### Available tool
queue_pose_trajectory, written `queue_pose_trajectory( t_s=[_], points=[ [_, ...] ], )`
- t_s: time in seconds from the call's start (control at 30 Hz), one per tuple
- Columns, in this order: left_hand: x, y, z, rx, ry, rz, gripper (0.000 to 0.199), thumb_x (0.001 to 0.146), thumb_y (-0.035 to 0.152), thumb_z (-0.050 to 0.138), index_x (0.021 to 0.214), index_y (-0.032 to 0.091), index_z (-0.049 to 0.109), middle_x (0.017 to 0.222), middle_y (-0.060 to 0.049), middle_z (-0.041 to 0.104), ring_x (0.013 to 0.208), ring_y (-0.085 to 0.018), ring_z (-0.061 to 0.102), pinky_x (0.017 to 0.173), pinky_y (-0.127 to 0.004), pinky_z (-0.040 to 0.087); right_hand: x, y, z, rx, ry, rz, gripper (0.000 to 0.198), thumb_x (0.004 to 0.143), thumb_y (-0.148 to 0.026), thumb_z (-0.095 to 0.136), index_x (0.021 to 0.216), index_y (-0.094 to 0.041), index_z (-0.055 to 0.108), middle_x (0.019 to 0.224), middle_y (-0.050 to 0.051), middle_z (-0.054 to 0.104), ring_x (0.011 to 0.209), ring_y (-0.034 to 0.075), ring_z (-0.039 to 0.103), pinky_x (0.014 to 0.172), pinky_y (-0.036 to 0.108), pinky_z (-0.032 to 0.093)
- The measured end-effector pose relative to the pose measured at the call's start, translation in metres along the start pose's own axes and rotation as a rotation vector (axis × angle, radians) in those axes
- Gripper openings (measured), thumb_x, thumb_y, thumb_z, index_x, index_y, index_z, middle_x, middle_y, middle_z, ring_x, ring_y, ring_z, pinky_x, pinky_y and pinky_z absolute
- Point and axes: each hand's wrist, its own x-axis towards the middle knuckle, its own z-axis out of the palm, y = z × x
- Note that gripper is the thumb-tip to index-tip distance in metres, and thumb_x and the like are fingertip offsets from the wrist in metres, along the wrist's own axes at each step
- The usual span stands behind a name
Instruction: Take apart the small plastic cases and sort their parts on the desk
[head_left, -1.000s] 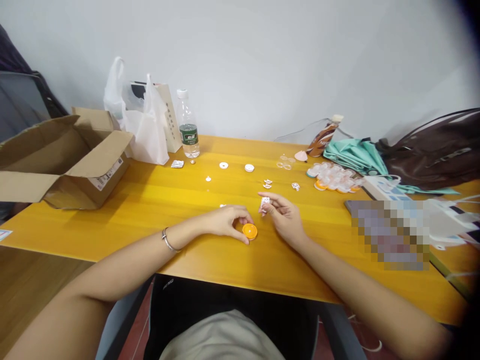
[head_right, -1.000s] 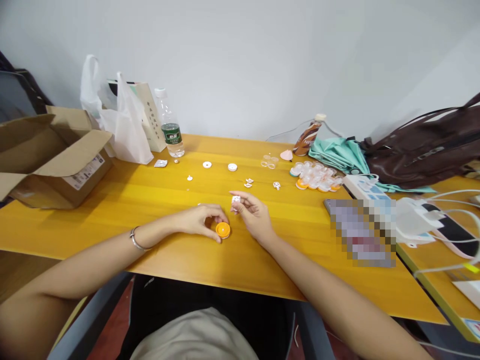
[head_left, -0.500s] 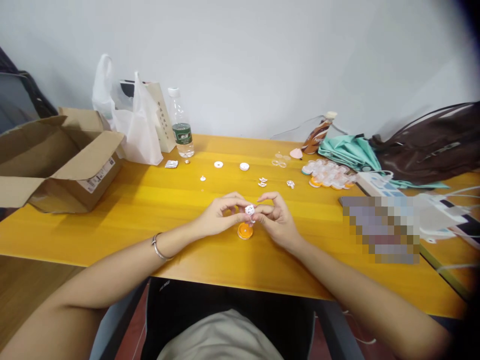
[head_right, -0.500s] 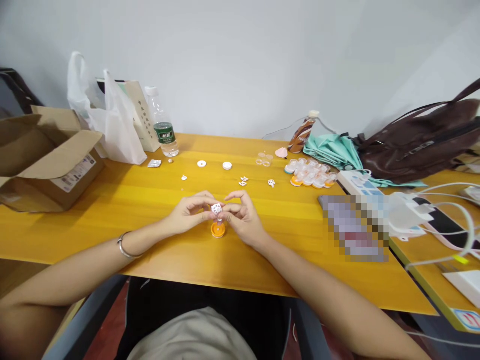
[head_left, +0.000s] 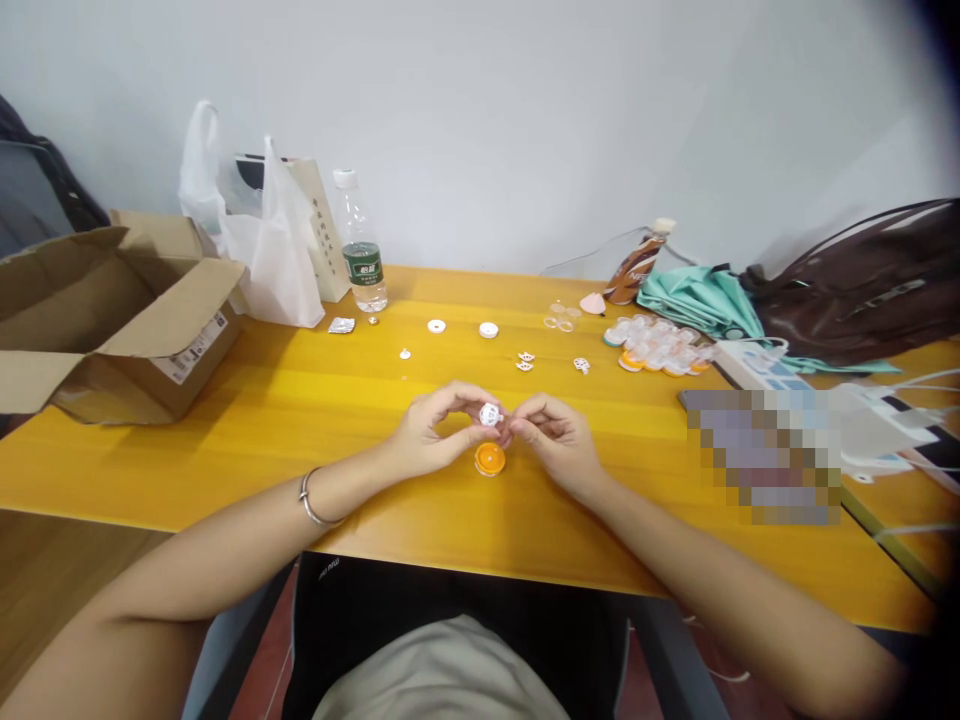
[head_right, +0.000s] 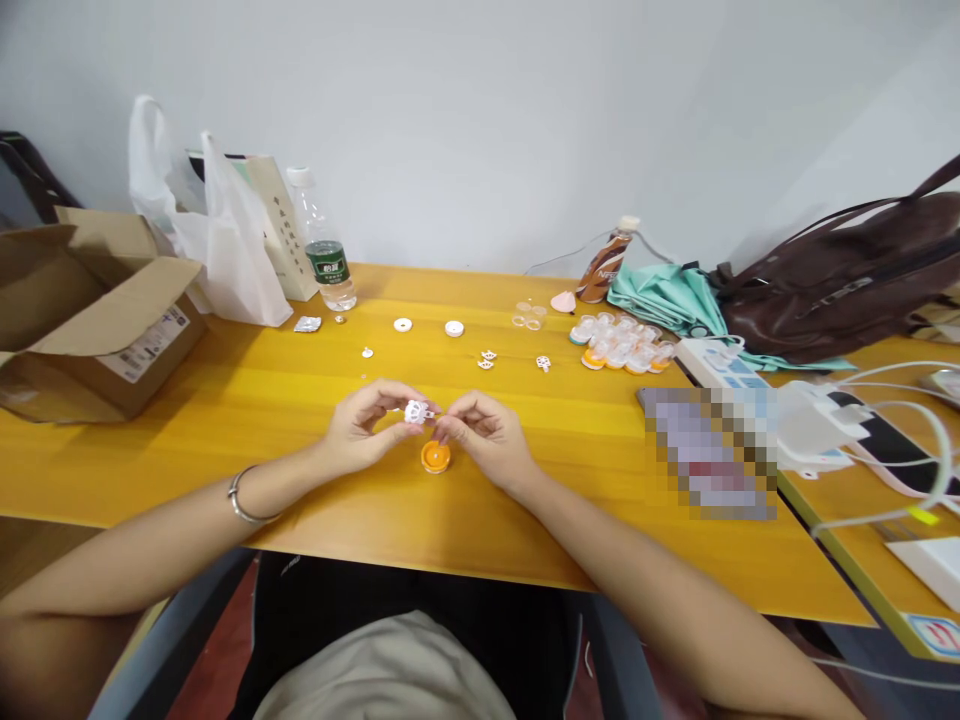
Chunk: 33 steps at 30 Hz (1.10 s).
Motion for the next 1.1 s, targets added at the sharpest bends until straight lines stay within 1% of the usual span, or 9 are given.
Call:
queue_pose_trajectory(
  t_s=[0.13,0.23,0.33,0.4,0.53,0.63,0.77,0.9,1.1],
  points=[
    [0.002,-0.002,-0.003,0.192,-0.071,0.127,0.023,0.079,0.022,0.061,0.100,0.015,0.057,0.092,-0.007,0.066,0.083,-0.013,0.062,0.078,-0.025,0.050,0.001,0.001,-0.001,-0.033,0.065,-0.044,0.019,0.073,-0.039,0.066,0.073,-0.022,0.057,0.065,-0.001,0.064,0.060,0.012,0.061,0.061,0.026,0.051],
    [0.004,-0.006,-0.005,0.304,-0.108,0.211,0.022,0.082,0.021,0.056,0.104,0.015,0.056,0.093,-0.007,0.066,0.086,-0.013,0.061,0.079,-0.027,0.050,0.002,0.004,0.000,-0.043,0.095,-0.059,0.016,0.072,-0.034,0.068,0.079,-0.022,0.059,0.072,-0.001,0.065,0.067,0.011,0.062,0.068,0.026,0.051],
    [0.005,-0.011,-0.007,0.406,-0.111,0.274,0.023,0.084,0.019,0.053,0.106,0.015,0.057,0.095,-0.009,0.064,0.090,-0.014,0.060,0.081,-0.028,0.051,0.003,0.008,0.001,-0.035,0.084,-0.027,0.018,0.070,-0.031,0.070,0.083,-0.022,0.061,0.080,0.000,0.067,0.075,0.012,0.063,0.075,0.028,0.051],
    [0.005,-0.014,-0.008,0.442,-0.105,0.280,0.024,0.084,0.018,0.052,0.107,0.015,0.057,0.098,-0.010,0.063,0.092,-0.014,0.060,0.082,-0.029,0.051,0.004,0.009,0.002,-0.030,0.084,0.008,0.018,0.069,-0.030,0.070,0.082,-0.021,0.062,0.081,0.001,0.068,0.076,0.013,0.064,0.077,0.029,0.051],
    [0.008,-0.016,-0.010,0.376,-0.078,0.191,0.026,0.081,0.023,0.058,0.106,0.014,0.060,0.097,-0.010,0.064,0.090,-0.015,0.060,0.082,-0.029,0.050,0.005,0.011,0.003,-0.017,0.093,0.059,0.017,0.068,-0.028,0.070,0.081,-0.020,0.064,0.083,0.002,0.070,0.077,0.013,0.065,0.079,0.030,0.051],
    [0.010,-0.016,-0.009,0.326,0.018,0.039,0.018,0.082,0.022,0.057,0.095,0.014,0.065,0.089,-0.007,0.067,0.082,-0.013,0.063,0.075,-0.025,0.051,0.005,0.011,0.003,0.017,0.090,0.074,0.016,0.067,-0.024,0.071,0.082,-0.020,0.065,0.084,0.001,0.070,0.080,0.014,0.065,0.080,0.029,0.051],
    [0.010,-0.016,-0.006,0.315,0.037,-0.124,0.015,0.082,0.023,0.056,0.088,0.016,0.068,0.084,-0.004,0.070,0.075,-0.012,0.065,0.068,-0.021,0.051,0.006,0.009,0.002,0.050,0.075,0.103,0.016,0.068,-0.025,0.070,0.083,-0.021,0.067,0.084,0.001,0.071,0.078,0.013,0.066,0.080,0.030,0.052],
    [0.008,-0.015,-0.004,0.337,0.057,-0.156,0.017,0.081,0.027,0.057,0.088,0.017,0.068,0.084,-0.004,0.071,0.074,-0.013,0.065,0.064,-0.020,0.050,0.008,0.008,-0.001,0.047,0.064,0.124,0.017,0.070,-0.029,0.067,0.085,-0.020,0.068,0.083,0.002,0.071,0.072,0.013,0.066,0.075,0.029,0.053],
    [0.007,-0.018,-0.001,0.272,0.034,-0.226,0.015,0.080,0.024,0.057,0.085,0.015,0.068,0.081,-0.004,0.071,0.070,-0.012,0.065,0.062,-0.019,0.050,0.009,0.011,-0.002,0.024,0.095,0.168,0.019,0.066,-0.032,0.069,0.078,-0.017,0.065,0.074,0.002,0.071,0.064,0.013,0.066,0.069,0.029,0.054]
  ],
)
